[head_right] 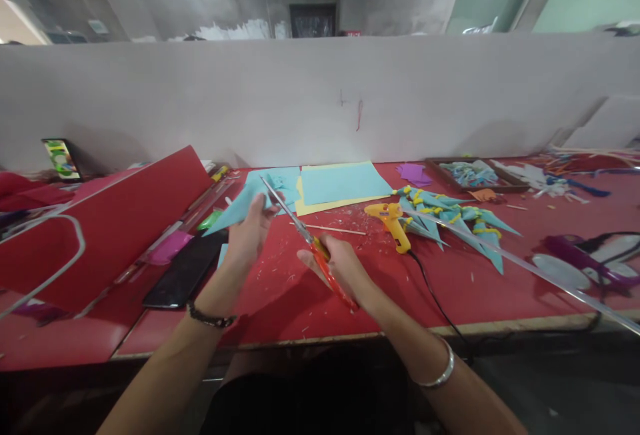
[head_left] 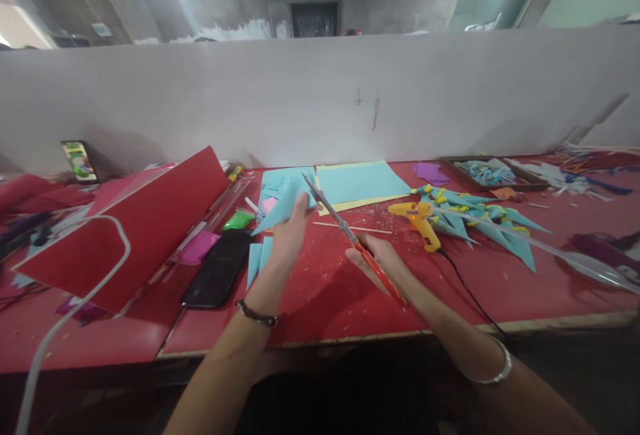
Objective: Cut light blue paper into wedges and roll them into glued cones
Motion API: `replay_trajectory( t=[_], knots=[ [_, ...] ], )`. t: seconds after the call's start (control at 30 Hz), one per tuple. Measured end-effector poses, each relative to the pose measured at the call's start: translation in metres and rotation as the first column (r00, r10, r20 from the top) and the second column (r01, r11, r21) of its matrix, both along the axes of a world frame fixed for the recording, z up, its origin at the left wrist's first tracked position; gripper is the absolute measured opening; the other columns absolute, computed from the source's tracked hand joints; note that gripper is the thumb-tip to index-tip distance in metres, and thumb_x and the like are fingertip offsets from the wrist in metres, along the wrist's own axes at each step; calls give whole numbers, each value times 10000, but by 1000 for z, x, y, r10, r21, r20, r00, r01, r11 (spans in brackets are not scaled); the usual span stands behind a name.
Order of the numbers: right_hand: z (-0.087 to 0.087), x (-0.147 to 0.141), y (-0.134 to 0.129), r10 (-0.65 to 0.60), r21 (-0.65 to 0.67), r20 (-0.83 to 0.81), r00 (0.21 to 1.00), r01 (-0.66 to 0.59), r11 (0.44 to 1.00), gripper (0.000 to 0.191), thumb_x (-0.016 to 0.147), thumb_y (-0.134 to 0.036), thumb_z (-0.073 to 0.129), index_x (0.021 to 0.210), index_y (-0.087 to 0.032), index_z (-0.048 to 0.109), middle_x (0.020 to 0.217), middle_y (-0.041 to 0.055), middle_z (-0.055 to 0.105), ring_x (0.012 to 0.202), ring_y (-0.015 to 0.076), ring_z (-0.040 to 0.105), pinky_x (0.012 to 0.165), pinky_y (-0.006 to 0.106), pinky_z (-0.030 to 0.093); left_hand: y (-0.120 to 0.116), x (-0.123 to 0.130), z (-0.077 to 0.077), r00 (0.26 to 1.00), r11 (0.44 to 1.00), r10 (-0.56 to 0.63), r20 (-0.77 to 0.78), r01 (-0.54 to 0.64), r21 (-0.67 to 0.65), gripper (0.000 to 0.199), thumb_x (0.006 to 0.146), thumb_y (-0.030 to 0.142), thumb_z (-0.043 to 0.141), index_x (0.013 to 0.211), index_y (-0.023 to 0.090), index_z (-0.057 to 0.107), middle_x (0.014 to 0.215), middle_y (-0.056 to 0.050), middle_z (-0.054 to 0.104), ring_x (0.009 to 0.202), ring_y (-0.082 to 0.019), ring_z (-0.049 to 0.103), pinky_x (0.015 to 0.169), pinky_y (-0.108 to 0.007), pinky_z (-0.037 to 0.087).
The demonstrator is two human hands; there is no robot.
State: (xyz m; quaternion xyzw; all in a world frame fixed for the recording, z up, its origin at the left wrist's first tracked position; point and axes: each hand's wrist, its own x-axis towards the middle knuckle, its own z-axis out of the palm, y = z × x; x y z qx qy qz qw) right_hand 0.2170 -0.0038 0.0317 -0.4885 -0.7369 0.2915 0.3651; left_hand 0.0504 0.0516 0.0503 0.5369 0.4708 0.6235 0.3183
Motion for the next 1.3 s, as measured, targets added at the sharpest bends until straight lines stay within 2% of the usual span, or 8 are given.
replay_trajectory(
  t=[0.1, 0.3, 0.5, 0.63, 0.77, 0.97, 1.1, 1.3],
  knots=[
    [-1, -2, 21, -76, -5, 58, 995, 77, 997, 381, 759, -531, 460, 608, -208, 325, 538, -56, 355, 516, 95, 348, 479, 221, 248, 28, -19, -2, 988, 997, 70, 139, -72, 16, 324, 812, 417, 424, 838, 154, 610, 943, -86, 675, 819, -149, 640, 771, -289, 497],
    [-11, -4, 53, -169, -30, 143, 975, 175, 984, 389, 733, -523, 476, 574, -215, 299, 499, -62, 359, 493, 101, 350, 488, 229, 239, 95, -57, -13, 978, 970, 122, -171, -154, -186, 253, 846, 320, 463, 890, 112, 600, 907, -79, 644, 825, -176, 625, 693, -302, 506],
    [-14, 0, 47, -183, -19, 126, 975, 187, 982, 358, 728, -493, 500, 587, -216, 322, 525, -61, 386, 491, 98, 346, 473, 225, 230, 117, -72, -7, 931, 973, 142, -337, -194, -127, 265, 848, 290, 501, 1048, 126, 556, 1062, -72, 575, 946, -190, 559, 814, -381, 470],
    [-15, 1, 45, -183, -26, 129, 974, 188, 982, 336, 729, -489, 504, 607, -211, 360, 550, -51, 438, 507, 104, 393, 479, 220, 248, 95, -74, 1, 915, 991, 69, -398, -110, -81, 163, 778, 209, 503, 752, 134, 645, 808, -31, 657, 787, -158, 586, 766, -261, 447],
    [-18, 2, 47, -183, 6, 240, 953, 187, 982, 288, 761, -481, 467, 706, -198, 463, 657, 0, 552, 585, 137, 488, 520, 234, 295, 51, -82, 4, 888, 996, -64, -455, 27, -87, 191, 739, 305, 516, 757, 177, 657, 652, -2, 618, 675, -156, 562, 656, -236, 439],
    [-13, -1, 44, -302, 107, 584, 754, 297, 949, 314, 795, -442, 447, 872, -158, 556, 840, 112, 635, 759, 235, 598, 579, 288, 367, -20, -87, -7, 916, 981, 119, -382, -169, -98, 357, 779, 456, 447, 625, 172, 599, 485, 24, 474, 491, -129, 458, 530, -237, 398],
    [-8, -4, 43, -316, 149, 749, 582, 317, 937, 349, 812, -389, 463, 935, -93, 598, 876, 187, 635, 801, 268, 616, 605, 315, 406, -48, -67, -18, 865, 993, -48, -499, -14, -120, 309, 800, 397, 433, 776, 170, 642, 596, -3, 570, 604, -152, 543, 610, -254, 441],
    [-3, 1, 46, -256, 109, 799, 544, 288, 952, 315, 818, -360, 482, 879, -96, 643, 929, 196, 616, 834, 266, 610, 656, 329, 435, -58, -38, -32, 723, 996, -80, -686, 32, -83, 265, 843, 300, 405, 881, 208, 650, 845, -40, 672, 801, -180, 612, 740, -285, 465]
  ],
)
